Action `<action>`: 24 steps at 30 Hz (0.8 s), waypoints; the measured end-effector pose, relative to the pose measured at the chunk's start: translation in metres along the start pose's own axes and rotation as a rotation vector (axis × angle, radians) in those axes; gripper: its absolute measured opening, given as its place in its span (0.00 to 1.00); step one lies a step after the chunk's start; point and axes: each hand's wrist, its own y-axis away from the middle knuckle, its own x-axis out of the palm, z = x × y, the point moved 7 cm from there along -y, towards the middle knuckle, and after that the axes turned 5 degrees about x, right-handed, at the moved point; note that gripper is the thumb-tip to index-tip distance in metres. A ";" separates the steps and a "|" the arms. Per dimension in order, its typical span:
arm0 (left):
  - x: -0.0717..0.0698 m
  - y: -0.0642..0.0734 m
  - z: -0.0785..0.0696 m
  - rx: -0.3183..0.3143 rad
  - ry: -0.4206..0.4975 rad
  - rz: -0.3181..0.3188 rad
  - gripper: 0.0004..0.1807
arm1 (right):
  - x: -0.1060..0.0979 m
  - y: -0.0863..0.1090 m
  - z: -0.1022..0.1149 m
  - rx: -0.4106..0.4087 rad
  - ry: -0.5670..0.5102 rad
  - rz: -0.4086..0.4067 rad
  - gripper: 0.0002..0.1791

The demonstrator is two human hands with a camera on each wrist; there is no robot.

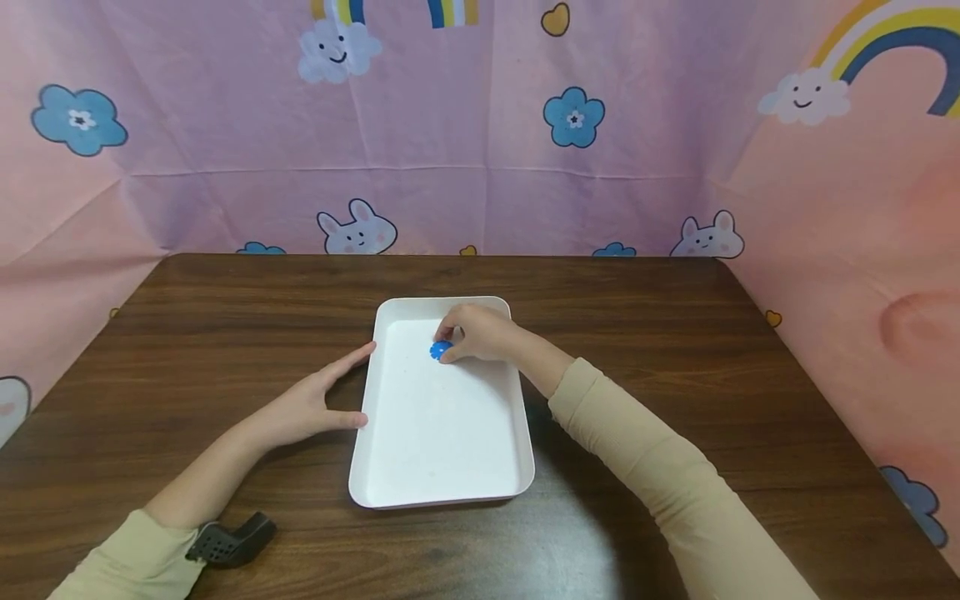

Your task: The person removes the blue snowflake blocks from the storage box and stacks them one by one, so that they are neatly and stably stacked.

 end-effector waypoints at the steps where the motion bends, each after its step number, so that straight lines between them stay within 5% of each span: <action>1: 0.000 0.000 0.000 -0.003 0.002 0.000 0.53 | 0.000 0.000 0.000 0.003 0.001 -0.002 0.18; 14: 0.001 0.000 0.002 -0.017 0.000 -0.006 0.53 | -0.008 0.007 0.004 -0.077 -0.059 -0.082 0.16; 24: 0.000 0.000 0.000 -0.005 -0.019 -0.004 0.53 | -0.032 0.027 0.009 -0.149 -0.001 -0.183 0.15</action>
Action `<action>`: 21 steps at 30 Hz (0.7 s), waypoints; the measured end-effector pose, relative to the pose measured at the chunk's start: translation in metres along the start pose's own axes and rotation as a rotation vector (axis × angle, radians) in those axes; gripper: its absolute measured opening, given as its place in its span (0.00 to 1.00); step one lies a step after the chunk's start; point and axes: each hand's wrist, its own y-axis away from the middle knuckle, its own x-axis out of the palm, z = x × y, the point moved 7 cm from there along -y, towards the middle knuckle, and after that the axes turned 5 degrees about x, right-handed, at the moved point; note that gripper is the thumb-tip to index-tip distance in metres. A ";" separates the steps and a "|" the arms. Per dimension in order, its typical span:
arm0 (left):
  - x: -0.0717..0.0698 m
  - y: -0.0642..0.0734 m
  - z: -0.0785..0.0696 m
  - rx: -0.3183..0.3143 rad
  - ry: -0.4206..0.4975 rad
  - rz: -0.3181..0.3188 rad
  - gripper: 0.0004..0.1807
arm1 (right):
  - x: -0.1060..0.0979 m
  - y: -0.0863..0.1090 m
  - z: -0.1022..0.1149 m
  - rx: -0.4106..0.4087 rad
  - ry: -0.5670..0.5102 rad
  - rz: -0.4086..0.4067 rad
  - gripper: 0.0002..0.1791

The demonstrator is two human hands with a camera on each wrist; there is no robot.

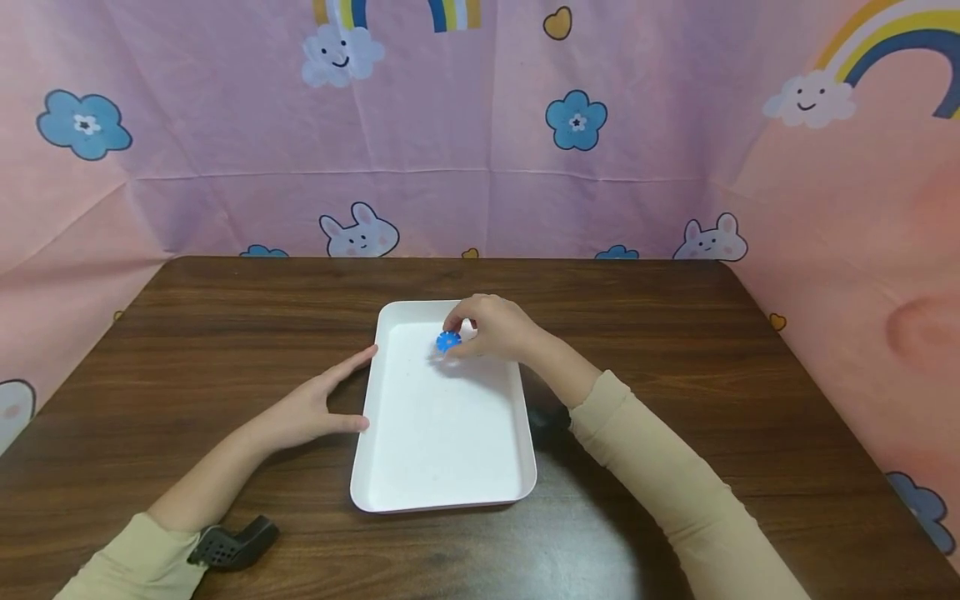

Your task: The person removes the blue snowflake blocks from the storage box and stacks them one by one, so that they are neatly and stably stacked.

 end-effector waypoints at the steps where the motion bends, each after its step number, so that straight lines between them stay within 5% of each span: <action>1: 0.000 0.000 0.000 0.002 -0.002 0.000 0.53 | -0.003 0.002 0.000 0.003 -0.007 -0.004 0.15; 21: 0.001 0.001 0.005 0.009 0.009 -0.006 0.53 | -0.038 0.060 -0.009 0.035 -0.091 -0.143 0.16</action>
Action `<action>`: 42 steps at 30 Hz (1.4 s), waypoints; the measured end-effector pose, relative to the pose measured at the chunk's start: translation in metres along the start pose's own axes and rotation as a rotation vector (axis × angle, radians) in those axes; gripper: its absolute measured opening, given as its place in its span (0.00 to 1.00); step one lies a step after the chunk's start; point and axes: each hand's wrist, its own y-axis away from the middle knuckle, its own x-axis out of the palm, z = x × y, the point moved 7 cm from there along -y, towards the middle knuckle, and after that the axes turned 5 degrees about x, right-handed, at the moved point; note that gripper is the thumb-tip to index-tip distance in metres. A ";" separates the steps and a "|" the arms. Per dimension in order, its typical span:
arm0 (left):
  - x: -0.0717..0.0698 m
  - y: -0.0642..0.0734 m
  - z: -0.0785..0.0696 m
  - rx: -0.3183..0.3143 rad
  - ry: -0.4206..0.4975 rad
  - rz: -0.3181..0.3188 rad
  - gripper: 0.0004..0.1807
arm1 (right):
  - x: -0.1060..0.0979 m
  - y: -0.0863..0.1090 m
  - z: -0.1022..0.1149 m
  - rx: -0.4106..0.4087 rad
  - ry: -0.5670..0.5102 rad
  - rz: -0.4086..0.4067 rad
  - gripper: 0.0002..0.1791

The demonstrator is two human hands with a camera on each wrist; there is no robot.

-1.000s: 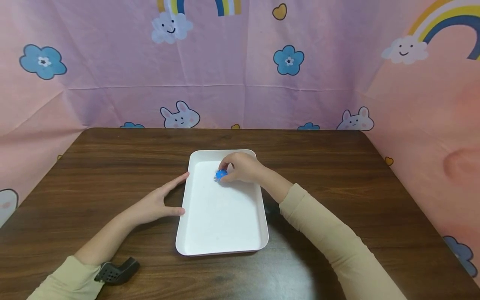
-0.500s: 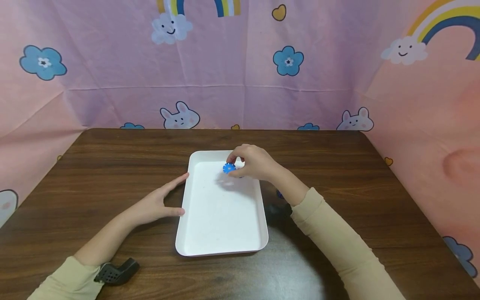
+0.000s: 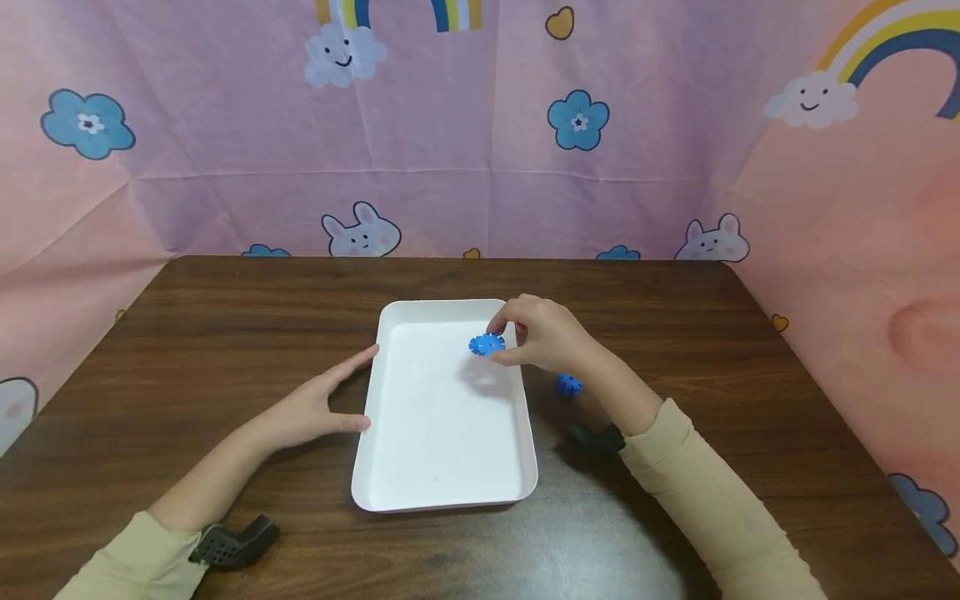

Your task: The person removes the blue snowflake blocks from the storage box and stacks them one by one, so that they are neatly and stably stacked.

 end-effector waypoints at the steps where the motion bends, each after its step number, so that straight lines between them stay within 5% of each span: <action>1: 0.000 0.000 0.000 0.001 -0.001 -0.001 0.53 | -0.001 0.003 -0.001 -0.008 0.000 -0.007 0.16; 10: 0.000 0.000 -0.001 -0.015 -0.001 0.001 0.53 | -0.012 0.027 -0.012 -0.021 -0.031 -0.080 0.16; 17: 0.000 0.000 0.000 -0.018 -0.002 0.002 0.53 | -0.011 0.044 -0.029 0.054 -0.047 -0.057 0.16; 42: -0.001 -0.001 -0.001 -0.031 0.000 0.005 0.54 | -0.022 0.073 -0.069 0.029 -0.014 -0.048 0.17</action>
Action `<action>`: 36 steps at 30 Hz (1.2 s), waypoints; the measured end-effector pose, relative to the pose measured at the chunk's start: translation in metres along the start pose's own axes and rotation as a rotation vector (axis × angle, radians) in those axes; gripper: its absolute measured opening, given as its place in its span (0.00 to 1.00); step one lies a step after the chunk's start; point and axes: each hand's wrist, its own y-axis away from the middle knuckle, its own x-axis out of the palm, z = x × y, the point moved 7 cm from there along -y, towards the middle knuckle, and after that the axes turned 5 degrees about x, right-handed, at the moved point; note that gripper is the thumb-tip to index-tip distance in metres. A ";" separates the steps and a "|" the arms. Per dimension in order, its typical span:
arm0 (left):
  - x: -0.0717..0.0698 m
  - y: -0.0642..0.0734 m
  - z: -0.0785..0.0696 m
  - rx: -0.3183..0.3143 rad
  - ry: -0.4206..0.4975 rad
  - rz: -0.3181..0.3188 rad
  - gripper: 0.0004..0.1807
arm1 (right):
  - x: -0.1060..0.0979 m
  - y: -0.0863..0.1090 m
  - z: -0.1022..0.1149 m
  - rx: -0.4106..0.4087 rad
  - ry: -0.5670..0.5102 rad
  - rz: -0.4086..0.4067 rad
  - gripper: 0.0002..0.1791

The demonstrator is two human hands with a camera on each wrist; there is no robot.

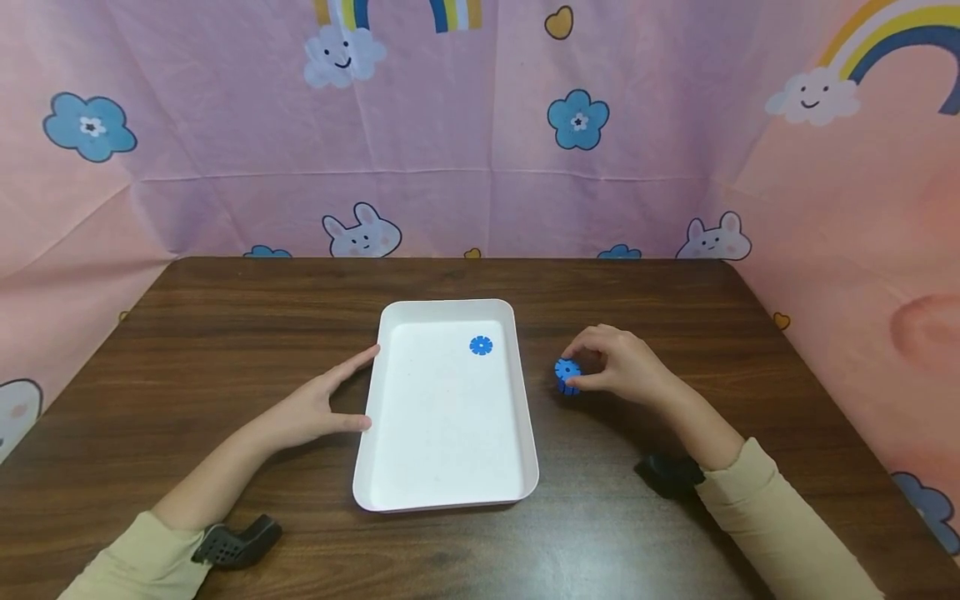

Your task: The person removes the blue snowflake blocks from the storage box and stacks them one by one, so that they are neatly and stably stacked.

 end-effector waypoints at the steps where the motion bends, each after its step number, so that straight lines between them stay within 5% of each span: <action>1: 0.000 0.000 0.000 -0.002 -0.001 -0.001 0.54 | 0.000 0.000 -0.001 0.002 0.001 0.004 0.17; 36: -0.001 -0.001 -0.001 0.027 -0.003 -0.003 0.54 | 0.008 0.002 -0.019 0.006 0.043 0.045 0.16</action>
